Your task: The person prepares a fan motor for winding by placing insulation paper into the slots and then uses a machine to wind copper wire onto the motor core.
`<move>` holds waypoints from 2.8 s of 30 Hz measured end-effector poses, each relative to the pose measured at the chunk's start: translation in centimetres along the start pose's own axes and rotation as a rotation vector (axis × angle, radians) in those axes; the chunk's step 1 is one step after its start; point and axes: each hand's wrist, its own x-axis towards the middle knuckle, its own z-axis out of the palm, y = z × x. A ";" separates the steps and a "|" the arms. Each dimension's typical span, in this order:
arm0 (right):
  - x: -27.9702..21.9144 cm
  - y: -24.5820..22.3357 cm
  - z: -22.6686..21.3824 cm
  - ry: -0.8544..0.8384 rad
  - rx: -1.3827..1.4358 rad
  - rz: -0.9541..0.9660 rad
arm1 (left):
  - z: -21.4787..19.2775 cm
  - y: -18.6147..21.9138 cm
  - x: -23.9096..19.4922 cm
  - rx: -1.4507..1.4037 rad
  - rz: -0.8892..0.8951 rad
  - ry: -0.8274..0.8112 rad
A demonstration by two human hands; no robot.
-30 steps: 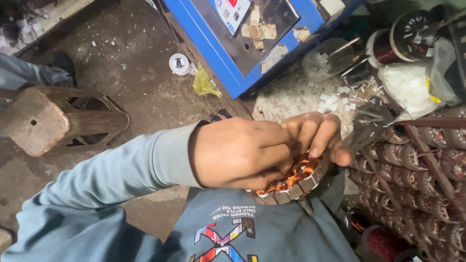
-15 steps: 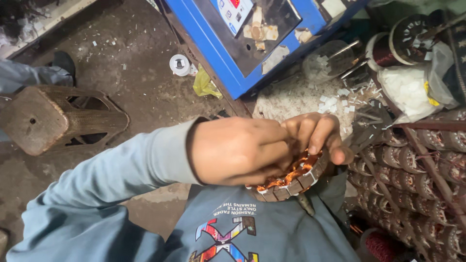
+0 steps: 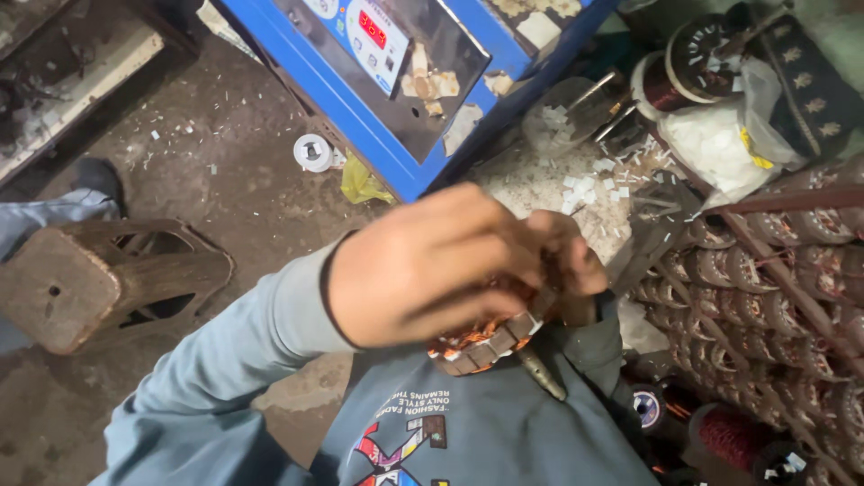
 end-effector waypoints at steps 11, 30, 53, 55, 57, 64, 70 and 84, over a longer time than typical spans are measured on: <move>-0.9 0.4 -1.0 0.089 0.001 -0.014 | 2.4 -3.0 3.4 0.111 0.098 -0.160; -1.2 -0.7 0.9 0.093 -0.052 0.031 | 6.4 -7.5 7.2 -0.070 0.469 -0.442; 0.1 0.3 2.8 0.157 -0.041 0.074 | -3.1 -4.2 -4.8 0.037 -0.512 0.080; 0.1 0.3 2.9 0.164 -0.040 0.066 | -3.3 -4.2 -5.4 -0.011 -0.686 0.131; 0.3 0.2 2.8 0.159 -0.044 0.057 | -3.5 -4.3 -6.0 -0.016 -0.786 0.199; 0.3 0.4 1.8 0.107 -0.035 0.051 | -3.6 -4.7 -6.7 0.203 -0.462 0.021; 0.3 0.0 0.7 0.101 -0.074 0.040 | -3.7 0.1 -3.9 0.265 -0.278 0.122; 0.1 -0.1 1.3 0.201 -0.064 0.050 | 1.5 -3.2 -2.5 -0.075 -0.102 -0.127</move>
